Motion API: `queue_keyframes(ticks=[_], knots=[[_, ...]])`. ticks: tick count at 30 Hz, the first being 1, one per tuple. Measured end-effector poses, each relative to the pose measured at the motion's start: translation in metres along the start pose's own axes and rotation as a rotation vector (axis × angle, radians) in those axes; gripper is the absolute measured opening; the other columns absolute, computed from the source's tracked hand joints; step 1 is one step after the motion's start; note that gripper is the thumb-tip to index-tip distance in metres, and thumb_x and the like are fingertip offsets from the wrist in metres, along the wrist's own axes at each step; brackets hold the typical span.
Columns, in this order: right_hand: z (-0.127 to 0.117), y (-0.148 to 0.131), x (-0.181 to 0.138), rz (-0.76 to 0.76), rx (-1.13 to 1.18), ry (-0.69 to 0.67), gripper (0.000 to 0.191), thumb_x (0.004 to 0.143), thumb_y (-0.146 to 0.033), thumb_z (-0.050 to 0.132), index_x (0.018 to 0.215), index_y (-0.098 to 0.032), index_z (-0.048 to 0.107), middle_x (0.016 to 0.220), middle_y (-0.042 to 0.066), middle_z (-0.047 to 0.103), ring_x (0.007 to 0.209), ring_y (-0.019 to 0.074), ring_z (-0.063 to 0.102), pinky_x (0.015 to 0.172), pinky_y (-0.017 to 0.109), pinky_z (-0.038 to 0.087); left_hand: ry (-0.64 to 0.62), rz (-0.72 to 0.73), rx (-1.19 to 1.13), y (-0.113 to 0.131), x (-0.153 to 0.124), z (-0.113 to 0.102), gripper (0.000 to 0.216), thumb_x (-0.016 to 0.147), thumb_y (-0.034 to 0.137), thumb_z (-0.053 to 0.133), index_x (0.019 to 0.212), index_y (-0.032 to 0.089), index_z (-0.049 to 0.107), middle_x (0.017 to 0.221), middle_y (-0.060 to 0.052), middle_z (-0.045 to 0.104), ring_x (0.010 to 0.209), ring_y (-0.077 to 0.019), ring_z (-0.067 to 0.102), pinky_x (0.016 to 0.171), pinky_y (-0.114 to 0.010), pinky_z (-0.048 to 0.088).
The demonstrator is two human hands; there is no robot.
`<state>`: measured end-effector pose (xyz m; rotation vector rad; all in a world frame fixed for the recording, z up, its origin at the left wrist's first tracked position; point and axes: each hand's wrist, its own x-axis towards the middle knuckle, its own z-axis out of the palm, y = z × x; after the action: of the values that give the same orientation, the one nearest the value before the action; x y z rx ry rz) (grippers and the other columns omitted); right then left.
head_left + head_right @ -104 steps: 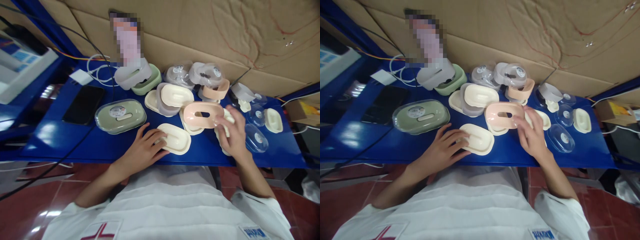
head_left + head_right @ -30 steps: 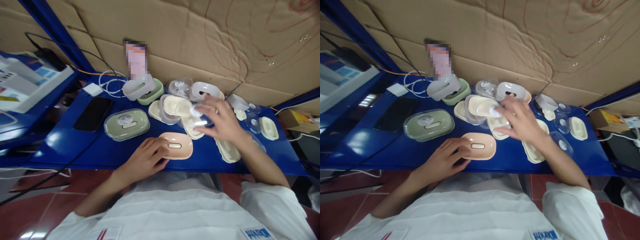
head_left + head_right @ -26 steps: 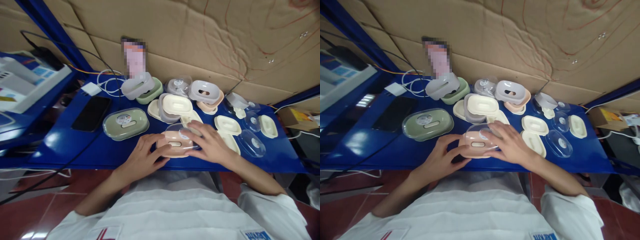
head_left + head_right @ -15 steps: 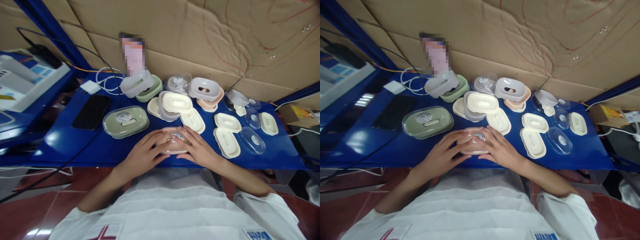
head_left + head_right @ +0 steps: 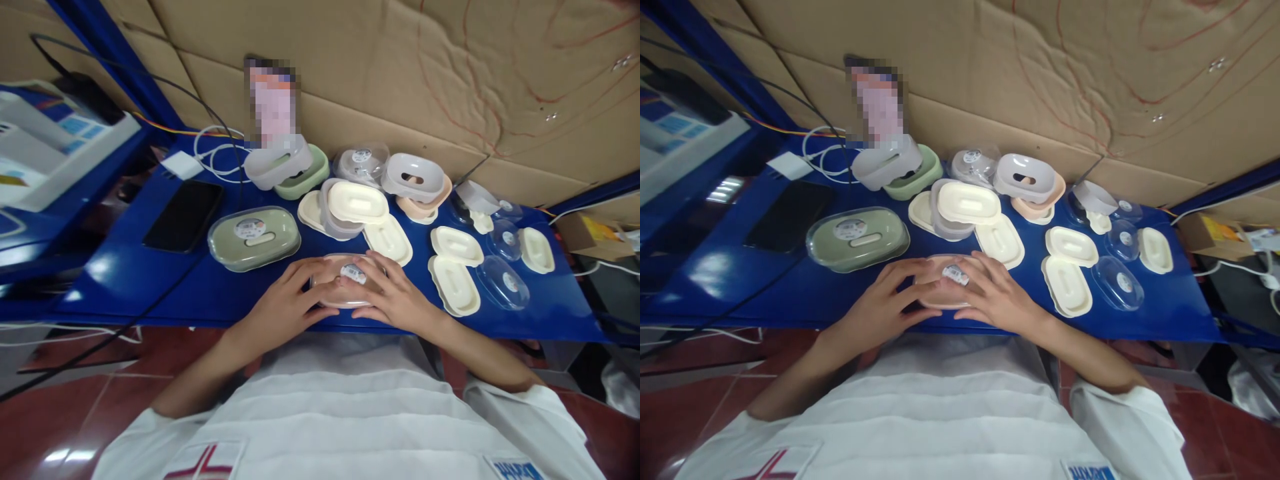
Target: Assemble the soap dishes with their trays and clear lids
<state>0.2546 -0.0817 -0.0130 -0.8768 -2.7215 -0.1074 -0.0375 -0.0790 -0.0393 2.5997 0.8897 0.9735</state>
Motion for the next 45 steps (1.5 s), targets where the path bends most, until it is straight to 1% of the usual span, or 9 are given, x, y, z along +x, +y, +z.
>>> queue_keyframes(ticks=[6, 9, 13, 19, 27, 31, 34, 39, 45], knots=[[-0.001, 0.006, 0.000, -0.022, 0.156, -0.052, 0.080, 0.107, -0.057, 0.062, 0.174, -0.024, 0.035, 0.177, 0.018, 0.039, 0.170, 0.0381, 0.024, 0.129, 0.063, 0.043, -0.007, 0.032, 0.102, 0.002, -0.001, -0.005, 0.046, 0.101, 0.035, 0.078, 0.141, 0.019, 0.064, 0.136, -0.019, 0.064, 0.136, -0.0368, 0.060, 0.109, -0.054, 0.061], [-0.009, 0.023, 0.008, -0.017, 0.183, -0.012, 0.071, 0.114, -0.052, 0.047, 0.176, -0.021, 0.030, 0.173, 0.017, 0.046, 0.166, 0.0317, 0.035, 0.130, 0.056, 0.044, 0.007, -0.006, 0.160, 0.007, -0.010, -0.015, 0.037, 0.102, 0.033, 0.076, 0.134, 0.018, 0.066, 0.135, -0.020, 0.065, 0.134, -0.0370, 0.063, 0.106, -0.053, 0.062], [-0.015, 0.058, 0.029, 0.199, 0.012, 0.104, 0.052, 0.115, -0.036, 0.045, 0.164, -0.019, 0.052, 0.158, 0.016, 0.063, 0.151, 0.0316, 0.056, 0.125, 0.055, 0.046, 0.091, -0.079, 0.232, 0.015, -0.036, -0.033, 0.041, 0.099, 0.025, 0.078, 0.137, 0.021, 0.063, 0.139, -0.018, 0.065, 0.131, -0.0368, 0.066, 0.105, -0.053, 0.062], [-0.012, 0.095, 0.054, 0.274, -0.108, 0.020, 0.031, 0.111, -0.030, 0.056, 0.128, -0.014, 0.076, 0.124, 0.016, 0.081, 0.114, 0.0327, 0.073, 0.107, 0.052, 0.050, 0.166, -0.235, 0.428, 0.016, -0.069, -0.052, 0.051, 0.093, 0.019, 0.085, 0.137, 0.024, 0.058, 0.140, -0.015, 0.063, 0.132, -0.0344, 0.067, 0.106, -0.047, 0.063], [-0.041, 0.026, 0.018, -0.046, -0.001, 0.066, 0.021, 0.109, -0.020, 0.061, 0.124, -0.015, 0.075, 0.111, 0.010, 0.081, 0.101, 0.0236, 0.071, 0.102, 0.042, 0.049, 0.281, -0.358, 0.547, -0.004, -0.087, -0.051, 0.065, 0.089, 0.022, 0.088, 0.145, 0.023, 0.053, 0.154, -0.018, 0.059, 0.143, -0.0402, 0.061, 0.113, -0.057, 0.056], [-0.034, 0.002, 0.006, -0.129, 0.098, -0.026, 0.026, 0.111, -0.024, 0.059, 0.129, -0.015, 0.075, 0.109, 0.009, 0.081, 0.098, 0.0216, 0.071, 0.100, 0.041, 0.050, 0.384, -0.146, 0.658, 0.007, -0.074, -0.040, 0.058, 0.081, 0.013, 0.089, 0.133, 0.020, 0.064, 0.155, -0.017, 0.060, 0.138, -0.0376, 0.064, 0.112, -0.052, 0.054], [-0.027, 0.016, 0.019, -0.102, 0.174, 0.010, 0.034, 0.114, -0.030, 0.055, 0.138, -0.014, 0.072, 0.121, 0.013, 0.080, 0.112, 0.0233, 0.071, 0.103, 0.039, 0.051, 0.270, 0.061, 0.467, 0.022, -0.051, -0.026, 0.042, 0.088, 0.007, 0.079, 0.127, 0.021, 0.070, 0.136, -0.012, 0.073, 0.119, -0.0271, 0.073, 0.105, -0.041, 0.056], [-0.010, 0.047, 0.071, 0.166, 0.052, 0.038, 0.049, 0.114, -0.043, 0.053, 0.151, -0.013, 0.063, 0.143, 0.019, 0.072, 0.132, 0.0323, 0.064, 0.111, 0.048, 0.047, -0.063, 0.102, 0.291, 0.028, -0.012, -0.005, 0.023, 0.102, 0.014, 0.067, 0.125, 0.014, 0.072, 0.137, -0.015, 0.075, 0.124, -0.0313, 0.071, 0.111, -0.048, 0.054], [0.004, 0.063, 0.107, 0.236, -0.071, -0.110, 0.059, 0.108, -0.048, 0.064, 0.151, -0.007, 0.063, 0.130, 0.022, 0.074, 0.120, 0.0364, 0.066, 0.105, 0.049, 0.044, -0.096, 0.064, 0.152, 0.019, -0.003, -0.004, 0.019, 0.107, 0.015, 0.064, 0.124, 0.017, 0.071, 0.137, -0.012, 0.074, 0.122, -0.0287, 0.071, 0.110, -0.050, 0.057]])
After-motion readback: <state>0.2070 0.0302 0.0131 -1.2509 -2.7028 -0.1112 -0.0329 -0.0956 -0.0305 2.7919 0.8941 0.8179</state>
